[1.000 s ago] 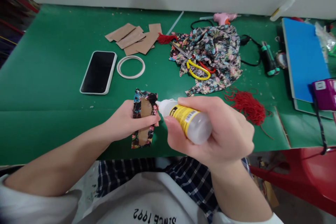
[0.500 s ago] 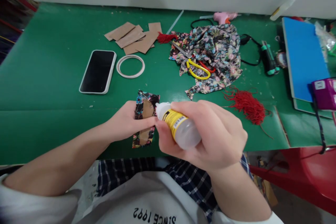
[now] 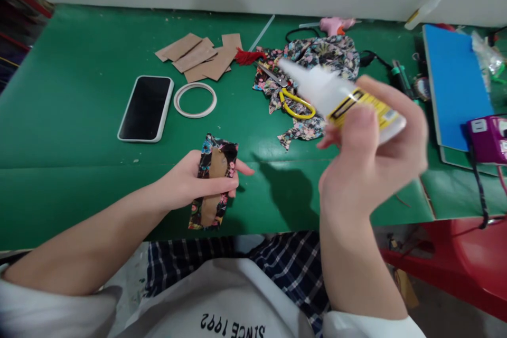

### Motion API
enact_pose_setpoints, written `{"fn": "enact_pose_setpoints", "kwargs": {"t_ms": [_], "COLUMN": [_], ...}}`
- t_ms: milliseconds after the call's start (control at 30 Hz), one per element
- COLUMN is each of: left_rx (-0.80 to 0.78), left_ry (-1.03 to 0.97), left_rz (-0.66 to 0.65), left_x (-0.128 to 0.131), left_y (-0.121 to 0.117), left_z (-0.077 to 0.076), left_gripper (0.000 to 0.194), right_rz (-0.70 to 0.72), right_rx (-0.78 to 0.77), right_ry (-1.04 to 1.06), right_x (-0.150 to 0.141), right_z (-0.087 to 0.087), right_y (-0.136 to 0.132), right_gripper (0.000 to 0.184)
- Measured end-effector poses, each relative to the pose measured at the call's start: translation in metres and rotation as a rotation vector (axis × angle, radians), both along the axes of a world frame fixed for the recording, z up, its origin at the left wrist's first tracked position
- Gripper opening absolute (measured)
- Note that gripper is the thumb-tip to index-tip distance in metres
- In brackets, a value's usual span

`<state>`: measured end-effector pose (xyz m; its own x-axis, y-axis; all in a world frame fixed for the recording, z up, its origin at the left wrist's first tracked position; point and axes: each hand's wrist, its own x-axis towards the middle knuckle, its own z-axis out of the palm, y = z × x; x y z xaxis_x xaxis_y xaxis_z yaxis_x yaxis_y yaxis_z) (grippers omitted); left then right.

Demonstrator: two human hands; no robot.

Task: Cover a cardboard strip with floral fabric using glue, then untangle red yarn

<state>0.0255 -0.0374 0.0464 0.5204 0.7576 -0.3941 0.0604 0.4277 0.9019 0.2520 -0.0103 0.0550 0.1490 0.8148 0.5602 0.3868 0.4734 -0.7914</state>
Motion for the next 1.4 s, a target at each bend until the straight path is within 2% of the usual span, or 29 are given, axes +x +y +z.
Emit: {"fn": "enact_pose_setpoints", "kwargs": {"t_ms": [33, 67, 167, 233, 400, 500, 600, 667, 900, 1000, 1100, 1200, 1233, 1267, 1333, 1400], "left_rx": [-0.009, -0.016, -0.006, 0.000, -0.033, -0.033, -0.003, 0.036, 0.081, 0.049, 0.005, 0.004, 0.006, 0.008, 0.011, 0.022], "left_ry": [-0.025, -0.050, -0.132, -0.170, -0.134, -0.108, -0.101, -0.095, -0.143, -0.162, -0.172, -0.189, -0.188, -0.186, -0.176, -0.140], "left_rz": [0.024, 0.046, 0.058, 0.047, 0.079, 0.055, -0.015, -0.040, -0.075, -0.070, -0.059, -0.009, -0.004, 0.000, 0.012, 0.036], "left_x": [0.000, 0.000, 0.000, 0.000, 0.002, 0.003, 0.001, 0.000, -0.001, -0.001, -0.001, -0.002, -0.002, -0.002, -0.002, -0.002], "left_y": [0.000, -0.001, -0.001, -0.001, -0.002, -0.003, -0.003, -0.002, -0.001, 0.000, 0.000, -0.002, -0.003, -0.003, -0.005, -0.006], "left_z": [0.000, -0.001, -0.004, -0.006, -0.001, 0.001, -0.002, -0.006, -0.012, -0.012, -0.010, -0.007, -0.006, -0.005, -0.003, -0.001], "left_gripper": [0.022, 0.021, 0.020, 0.020, 0.016, 0.016, 0.020, 0.021, 0.020, 0.020, 0.021, 0.023, 0.024, 0.024, 0.025, 0.021], "right_rz": [-0.109, -0.090, 0.132, 0.182, 0.060, 0.065, 0.067, 0.046, -0.071, -0.063, -0.056, -0.162, -0.128, -0.033, 0.300, 0.525], "right_rx": [0.040, -0.038, -0.365, -0.443, -0.432, -0.414, -0.354, -0.323, -0.263, -0.226, -0.170, -0.164, -0.214, -0.293, -0.476, -0.590], "right_ry": [0.148, 0.231, 0.300, 0.303, -0.065, -0.354, -0.577, -0.649, -0.723, -0.756, -0.691, -0.441, -0.325, -0.213, -0.075, 0.084], "right_x": [0.003, 0.005, 0.002, -0.008, -0.036, -0.045, -0.047, -0.047, -0.041, -0.035, -0.027, -0.023, -0.023, -0.024, -0.030, -0.037], "right_z": [-0.007, -0.014, -0.034, -0.045, -0.062, -0.066, -0.069, -0.070, -0.079, -0.080, -0.066, -0.040, -0.033, -0.027, -0.021, -0.022], "right_y": [0.011, 0.020, 0.036, 0.038, 0.035, 0.036, 0.035, 0.034, 0.044, 0.046, 0.035, 0.010, 0.002, -0.006, -0.017, -0.023], "right_gripper": [0.033, 0.031, 0.028, 0.027, 0.028, 0.032, 0.029, 0.029, 0.030, 0.039, 0.047, 0.022, 0.020, 0.019, 0.017, 0.018]}}
